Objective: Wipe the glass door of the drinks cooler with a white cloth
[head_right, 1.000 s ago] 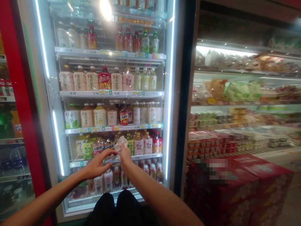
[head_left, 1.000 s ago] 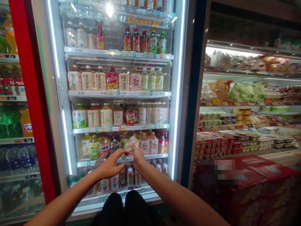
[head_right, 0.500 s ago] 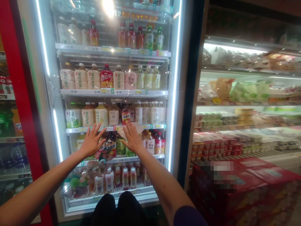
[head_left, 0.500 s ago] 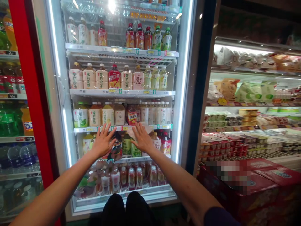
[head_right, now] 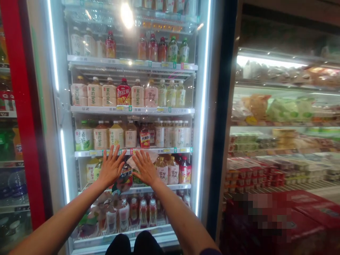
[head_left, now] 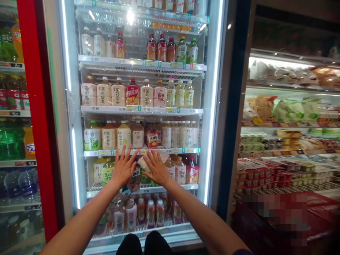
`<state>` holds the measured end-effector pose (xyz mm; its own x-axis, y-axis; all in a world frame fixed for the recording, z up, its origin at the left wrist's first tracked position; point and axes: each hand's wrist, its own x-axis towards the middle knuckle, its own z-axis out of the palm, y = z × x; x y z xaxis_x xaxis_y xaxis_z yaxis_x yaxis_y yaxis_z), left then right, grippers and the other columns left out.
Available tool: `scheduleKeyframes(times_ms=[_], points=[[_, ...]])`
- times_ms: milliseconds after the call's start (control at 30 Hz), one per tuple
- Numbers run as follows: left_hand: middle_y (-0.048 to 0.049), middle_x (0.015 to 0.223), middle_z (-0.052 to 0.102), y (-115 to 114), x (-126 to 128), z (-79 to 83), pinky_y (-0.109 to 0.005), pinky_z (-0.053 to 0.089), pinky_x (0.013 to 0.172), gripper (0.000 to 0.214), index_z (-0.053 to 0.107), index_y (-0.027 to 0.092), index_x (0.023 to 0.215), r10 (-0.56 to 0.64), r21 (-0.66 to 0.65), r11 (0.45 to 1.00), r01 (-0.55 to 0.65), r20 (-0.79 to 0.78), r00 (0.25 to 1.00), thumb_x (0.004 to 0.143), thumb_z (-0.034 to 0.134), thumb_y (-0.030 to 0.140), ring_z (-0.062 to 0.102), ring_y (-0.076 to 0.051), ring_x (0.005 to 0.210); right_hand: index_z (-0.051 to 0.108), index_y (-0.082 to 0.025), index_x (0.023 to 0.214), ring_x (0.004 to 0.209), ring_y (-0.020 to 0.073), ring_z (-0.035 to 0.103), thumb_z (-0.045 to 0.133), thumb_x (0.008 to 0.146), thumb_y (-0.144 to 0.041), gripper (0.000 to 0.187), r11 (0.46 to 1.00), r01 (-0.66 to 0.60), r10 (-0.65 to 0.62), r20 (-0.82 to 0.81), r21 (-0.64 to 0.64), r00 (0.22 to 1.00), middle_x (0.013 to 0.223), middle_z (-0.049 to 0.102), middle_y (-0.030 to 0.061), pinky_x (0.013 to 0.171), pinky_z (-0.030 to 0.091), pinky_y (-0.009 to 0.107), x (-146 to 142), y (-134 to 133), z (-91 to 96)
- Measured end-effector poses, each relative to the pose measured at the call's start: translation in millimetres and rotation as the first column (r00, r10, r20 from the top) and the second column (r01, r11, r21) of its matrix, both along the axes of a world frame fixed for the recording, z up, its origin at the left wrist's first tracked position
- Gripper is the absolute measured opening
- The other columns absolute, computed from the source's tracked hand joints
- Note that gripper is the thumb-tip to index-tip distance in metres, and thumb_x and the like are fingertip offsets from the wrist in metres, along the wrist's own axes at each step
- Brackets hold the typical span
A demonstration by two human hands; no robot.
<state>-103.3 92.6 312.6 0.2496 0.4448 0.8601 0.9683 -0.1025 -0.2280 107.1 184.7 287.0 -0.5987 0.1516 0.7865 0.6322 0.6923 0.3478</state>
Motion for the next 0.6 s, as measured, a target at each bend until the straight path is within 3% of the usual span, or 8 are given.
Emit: scheduleKeyframes(times_ms=[67, 167, 267, 333, 467, 533, 600], points=[[-0.0047, 0.170, 0.009, 2, 1, -0.5, -0.065, 0.011, 0.127, 0.064, 0.021, 0.035, 0.159, 0.002, 0.007, 1.000, -0.002, -0.010, 1.000, 0.100, 0.045, 0.036, 0.000, -0.031, 0.158, 0.024, -0.021, 0.162, 0.159, 0.0303, -0.002, 0.060, 0.092, -0.062, 0.089, 1.000, -0.009, 0.009, -0.008, 0.023, 1.000, 0.172, 0.011, 0.0099, 0.128, 0.018, 0.056, -3, 3, 0.5], [-0.0044, 0.170, 0.009, 8, 1, 3.0, -0.066, 0.011, 0.126, 0.065, 0.020, 0.035, 0.159, 0.003, 0.013, 1.000, -0.003, -0.013, 1.000, 0.100, 0.045, 0.036, 0.001, -0.031, 0.158, 0.013, -0.019, 0.164, 0.159, 0.0339, -0.007, 0.054, 0.097, -0.057, 0.087, 0.999, 0.018, -0.014, -0.116, 0.033, 0.993, 0.171, -0.006, 0.0132, 0.127, 0.017, 0.063, -5, 14, 25.1], [-0.0046, 0.170, 0.007, 18, 0, 8.2, -0.068, 0.010, 0.126, 0.065, 0.018, 0.035, 0.160, 0.001, 0.030, 1.000, -0.001, 0.002, 1.000, 0.100, 0.045, 0.035, -0.001, -0.032, 0.158, 0.008, -0.022, 0.164, 0.158, 0.0360, -0.010, 0.048, 0.103, -0.040, 0.075, 0.998, 0.042, -0.033, -0.201, 0.041, 0.979, 0.169, -0.017, 0.0135, 0.125, 0.014, 0.068, -8, 25, 44.4], [-0.0052, 0.170, 0.006, 25, -1, 9.4, -0.069, 0.009, 0.125, 0.066, 0.017, 0.035, 0.160, -0.006, 0.043, 0.999, 0.006, 0.013, 1.000, 0.100, 0.045, 0.035, -0.002, -0.032, 0.158, 0.016, -0.027, 0.163, 0.158, 0.0344, -0.005, 0.047, 0.103, -0.028, 0.068, 0.998, 0.026, -0.014, -0.178, 0.065, 0.984, 0.170, -0.016, 0.0105, 0.126, 0.017, 0.065, -7, 28, 38.6], [-0.0051, 0.170, 0.006, 33, -4, 6.7, -0.068, 0.007, 0.125, 0.068, 0.016, 0.035, 0.160, -0.027, 0.060, 0.998, 0.026, 0.019, 0.999, 0.099, 0.048, 0.035, -0.002, -0.032, 0.158, 0.033, -0.039, 0.157, 0.159, 0.0251, 0.007, 0.051, 0.100, -0.020, 0.063, 0.991, -0.044, 0.049, -0.037, 0.122, 0.998, 0.172, -0.002, 0.0009, 0.127, 0.026, 0.050, 0, 24, 9.2], [-0.0043, 0.170, 0.006, 35, -5, 4.9, -0.068, 0.006, 0.126, 0.069, 0.016, 0.036, 0.160, -0.036, 0.066, 0.997, 0.035, 0.016, 0.999, 0.099, 0.049, 0.035, -0.002, -0.031, 0.158, 0.032, -0.039, 0.158, 0.159, 0.0253, 0.008, 0.052, 0.101, -0.025, 0.062, 0.991, -0.043, 0.048, -0.038, 0.129, 0.998, 0.172, -0.001, 0.0012, 0.127, 0.027, 0.050, 3, 24, 9.1], [-0.0040, 0.170, 0.007, 36, -6, 3.5, -0.067, 0.005, 0.126, 0.070, 0.016, 0.036, 0.160, -0.041, 0.074, 0.996, 0.040, 0.016, 0.999, 0.098, 0.050, 0.035, -0.003, -0.031, 0.158, 0.024, -0.033, 0.161, 0.159, 0.0306, 0.002, 0.051, 0.102, -0.030, 0.065, 0.993, -0.004, 0.016, -0.106, 0.115, 0.994, 0.171, -0.008, 0.0058, 0.127, 0.024, 0.058, 4, 27, 21.6]])
